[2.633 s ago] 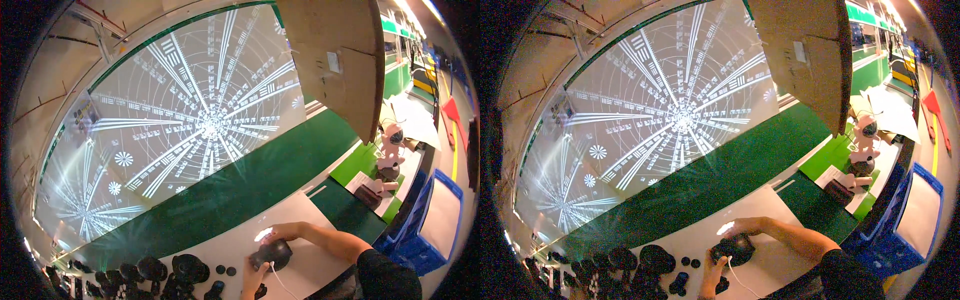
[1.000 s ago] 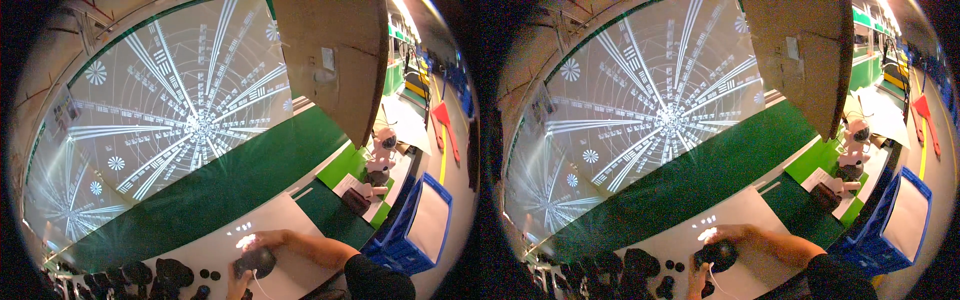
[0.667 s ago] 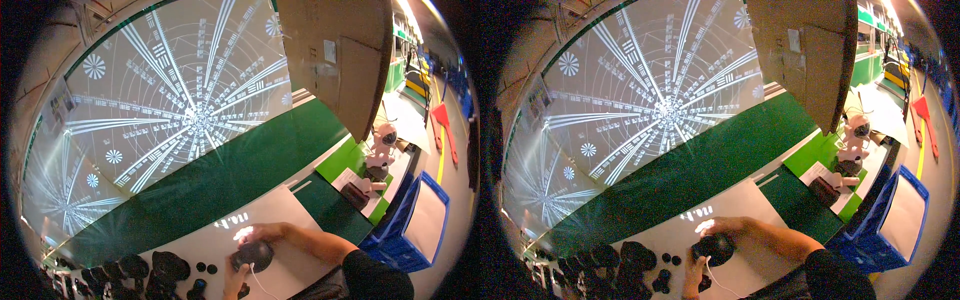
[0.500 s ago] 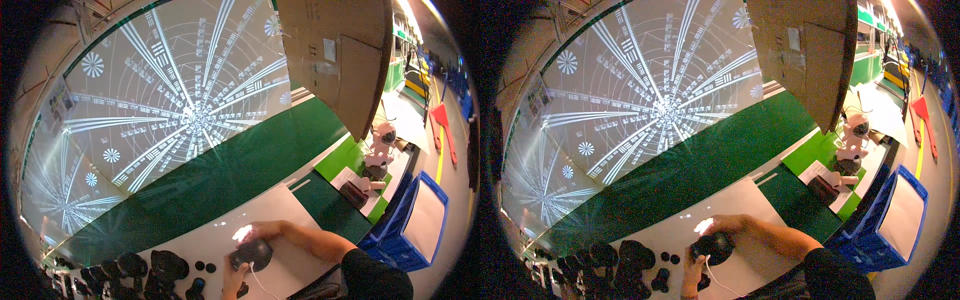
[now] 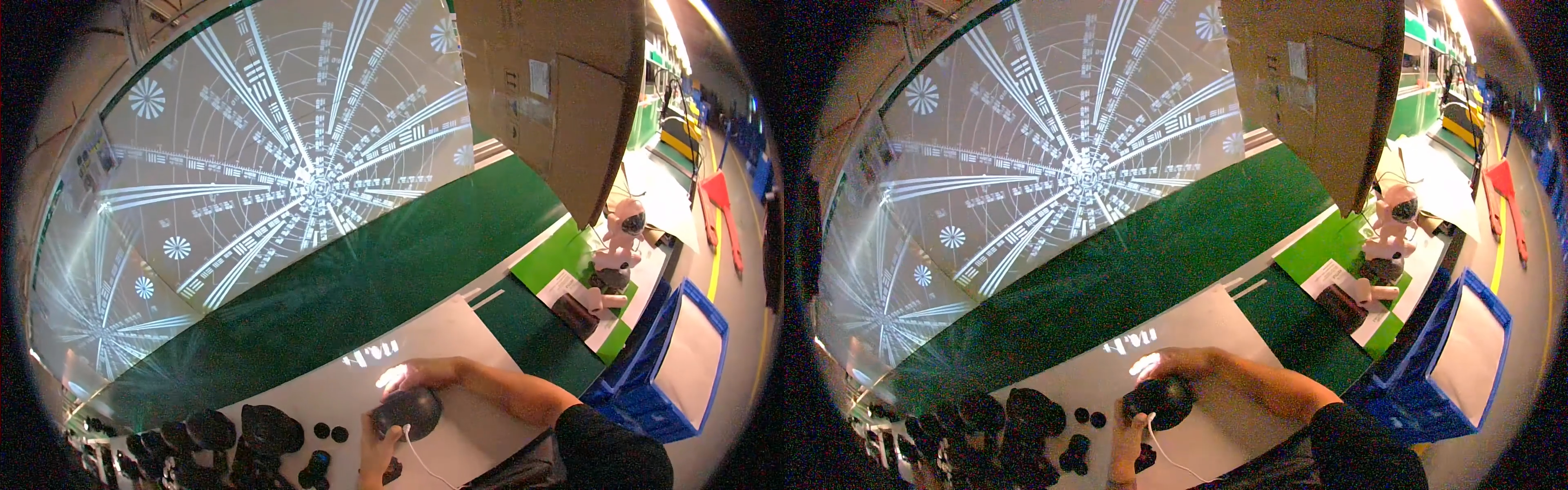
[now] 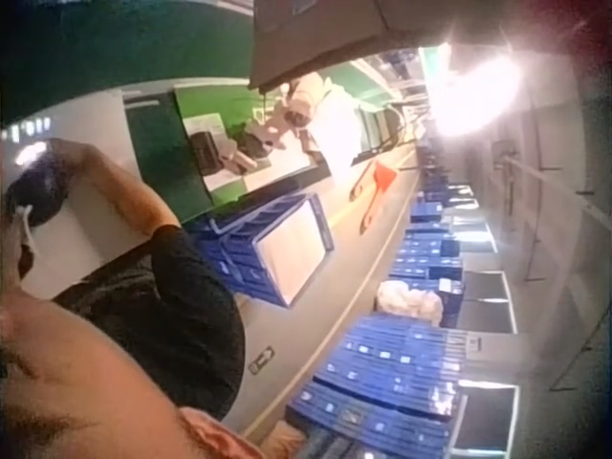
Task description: Testing the light projection quality and assembling components of spherical lamps on a factory production line.
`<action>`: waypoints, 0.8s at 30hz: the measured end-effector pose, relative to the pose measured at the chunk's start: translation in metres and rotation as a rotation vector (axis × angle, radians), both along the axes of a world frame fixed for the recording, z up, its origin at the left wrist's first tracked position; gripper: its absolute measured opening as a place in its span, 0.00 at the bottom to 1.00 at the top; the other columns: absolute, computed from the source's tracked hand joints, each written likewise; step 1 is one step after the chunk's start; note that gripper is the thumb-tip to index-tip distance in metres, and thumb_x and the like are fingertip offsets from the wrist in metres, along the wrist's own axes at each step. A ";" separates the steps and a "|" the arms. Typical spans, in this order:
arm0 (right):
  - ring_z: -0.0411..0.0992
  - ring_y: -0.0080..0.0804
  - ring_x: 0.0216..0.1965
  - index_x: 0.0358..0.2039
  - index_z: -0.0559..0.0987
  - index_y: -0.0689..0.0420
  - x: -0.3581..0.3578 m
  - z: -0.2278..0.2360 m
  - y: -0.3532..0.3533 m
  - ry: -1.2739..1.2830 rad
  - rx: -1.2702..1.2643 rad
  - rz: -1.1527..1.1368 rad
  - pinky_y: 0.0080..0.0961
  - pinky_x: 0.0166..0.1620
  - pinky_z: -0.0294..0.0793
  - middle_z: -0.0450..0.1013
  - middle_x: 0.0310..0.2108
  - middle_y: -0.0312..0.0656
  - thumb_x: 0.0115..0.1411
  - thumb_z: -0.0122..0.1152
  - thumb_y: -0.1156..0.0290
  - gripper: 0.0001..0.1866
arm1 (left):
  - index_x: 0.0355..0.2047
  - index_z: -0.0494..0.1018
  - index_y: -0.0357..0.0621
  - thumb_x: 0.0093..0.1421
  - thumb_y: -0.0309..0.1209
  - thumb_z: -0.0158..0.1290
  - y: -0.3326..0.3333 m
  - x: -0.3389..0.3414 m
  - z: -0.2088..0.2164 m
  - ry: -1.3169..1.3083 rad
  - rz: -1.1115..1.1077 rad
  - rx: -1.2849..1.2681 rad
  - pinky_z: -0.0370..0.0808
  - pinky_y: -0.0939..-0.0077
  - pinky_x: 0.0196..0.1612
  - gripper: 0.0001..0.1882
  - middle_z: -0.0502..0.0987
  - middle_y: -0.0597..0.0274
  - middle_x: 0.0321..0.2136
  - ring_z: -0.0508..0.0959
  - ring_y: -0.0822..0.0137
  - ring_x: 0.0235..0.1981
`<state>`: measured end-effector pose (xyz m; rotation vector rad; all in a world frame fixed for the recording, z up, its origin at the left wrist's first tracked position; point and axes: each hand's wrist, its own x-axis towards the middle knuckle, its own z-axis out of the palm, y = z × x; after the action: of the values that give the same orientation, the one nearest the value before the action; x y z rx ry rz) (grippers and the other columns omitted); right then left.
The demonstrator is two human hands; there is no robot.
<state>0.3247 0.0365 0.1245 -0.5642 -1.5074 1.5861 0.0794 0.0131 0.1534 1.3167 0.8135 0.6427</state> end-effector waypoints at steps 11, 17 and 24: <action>0.70 0.31 0.54 0.48 0.76 0.64 -0.008 0.026 -0.011 0.259 -0.365 0.052 0.32 0.59 0.67 0.74 0.51 0.43 0.62 0.59 0.68 0.17 | 0.54 0.62 0.39 0.56 0.40 0.62 -0.008 -0.007 0.034 -0.004 0.009 0.083 0.76 0.74 0.44 0.31 0.73 0.58 0.44 0.75 0.67 0.42; 0.75 0.35 0.51 0.50 0.76 0.66 -0.004 0.056 -0.022 -0.045 -0.231 -0.092 0.32 0.53 0.75 0.76 0.50 0.49 0.60 0.61 0.71 0.19 | 0.52 0.62 0.37 0.56 0.31 0.61 -0.016 -0.001 0.046 -0.025 0.044 0.114 0.75 0.74 0.45 0.27 0.73 0.57 0.43 0.75 0.68 0.42; 0.76 0.31 0.47 0.47 0.79 0.66 -0.007 0.049 -0.022 0.124 -0.211 -0.060 0.25 0.50 0.75 0.77 0.48 0.46 0.61 0.60 0.69 0.17 | 0.51 0.64 0.38 0.56 0.40 0.64 -0.018 -0.002 0.052 -0.031 0.022 0.145 0.74 0.74 0.45 0.30 0.74 0.58 0.41 0.75 0.69 0.41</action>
<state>0.3181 0.0141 0.1732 -0.6115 -1.2295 1.7120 0.0776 -0.0052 0.2057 1.4269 0.7682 0.7488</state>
